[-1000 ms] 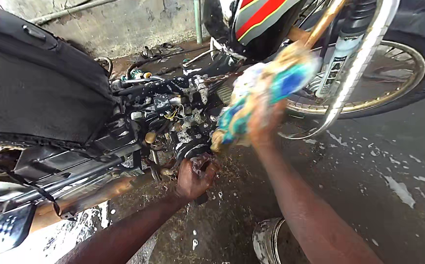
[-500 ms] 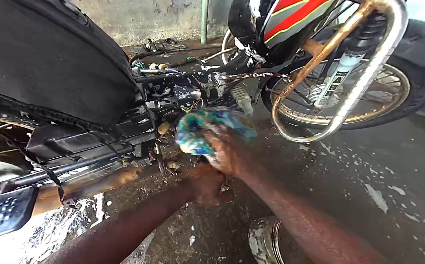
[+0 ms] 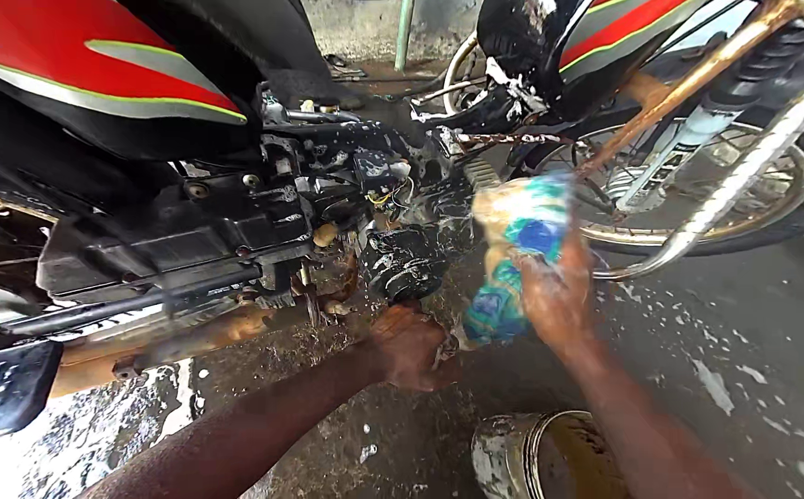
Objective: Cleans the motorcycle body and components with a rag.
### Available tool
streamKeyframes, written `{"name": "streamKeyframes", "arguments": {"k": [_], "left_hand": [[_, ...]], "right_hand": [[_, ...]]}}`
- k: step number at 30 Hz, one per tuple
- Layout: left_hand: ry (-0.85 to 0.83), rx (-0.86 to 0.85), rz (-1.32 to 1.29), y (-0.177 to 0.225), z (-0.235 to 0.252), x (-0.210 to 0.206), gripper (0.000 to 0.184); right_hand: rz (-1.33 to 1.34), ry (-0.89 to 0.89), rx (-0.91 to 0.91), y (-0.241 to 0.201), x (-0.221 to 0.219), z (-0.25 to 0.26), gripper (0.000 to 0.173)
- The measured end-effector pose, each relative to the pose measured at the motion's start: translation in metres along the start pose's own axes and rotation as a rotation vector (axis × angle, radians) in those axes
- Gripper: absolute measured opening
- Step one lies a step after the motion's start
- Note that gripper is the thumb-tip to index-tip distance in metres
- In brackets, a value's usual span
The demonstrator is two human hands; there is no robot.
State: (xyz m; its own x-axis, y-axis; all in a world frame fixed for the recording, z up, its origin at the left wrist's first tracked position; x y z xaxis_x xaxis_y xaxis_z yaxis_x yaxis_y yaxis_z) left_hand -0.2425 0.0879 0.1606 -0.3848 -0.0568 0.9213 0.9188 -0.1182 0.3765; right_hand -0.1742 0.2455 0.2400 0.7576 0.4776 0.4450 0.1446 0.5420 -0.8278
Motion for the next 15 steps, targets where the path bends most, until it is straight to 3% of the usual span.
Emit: {"name": "streamKeyframes", "arguments": {"k": [1,4,8,10,15], "left_hand": [[0.004,-0.002,0.005,0.001,0.0,-0.001,0.044],[-0.011,0.013,0.024,0.0,0.001,-0.002,0.045],[0.132,-0.02,0.104,0.004,-0.003,-0.004,0.041],[0.185,-0.024,0.102,0.005,-0.003,-0.002,0.04],[0.241,-0.016,0.112,0.003,-0.003,-0.002,0.042]], "right_hand": [[0.059,-0.024,-0.068,0.004,-0.003,0.002,0.048],[0.165,-0.037,0.01,-0.009,-0.018,0.006,0.047],[-0.328,-0.246,0.323,-0.022,-0.068,0.003,0.072],[-0.458,-0.296,0.434,-0.024,-0.082,0.007,0.072],[-0.561,-0.463,0.479,-0.049,-0.115,0.042,0.069]]}}
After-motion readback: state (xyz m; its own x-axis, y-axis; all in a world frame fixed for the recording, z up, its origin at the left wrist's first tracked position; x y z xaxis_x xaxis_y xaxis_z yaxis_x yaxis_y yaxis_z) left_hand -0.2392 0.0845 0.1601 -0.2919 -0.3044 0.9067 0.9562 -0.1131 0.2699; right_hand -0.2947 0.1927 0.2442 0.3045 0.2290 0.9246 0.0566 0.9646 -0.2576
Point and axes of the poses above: each hand's wrist, its own z-axis towards the middle knuckle, its own x-axis out of the back of the hand, y = z × x, the point moved 5 cm from there along z, towards the middle knuckle, and after that the axes turned 15 degrees about -x, right-handed, at the moved point
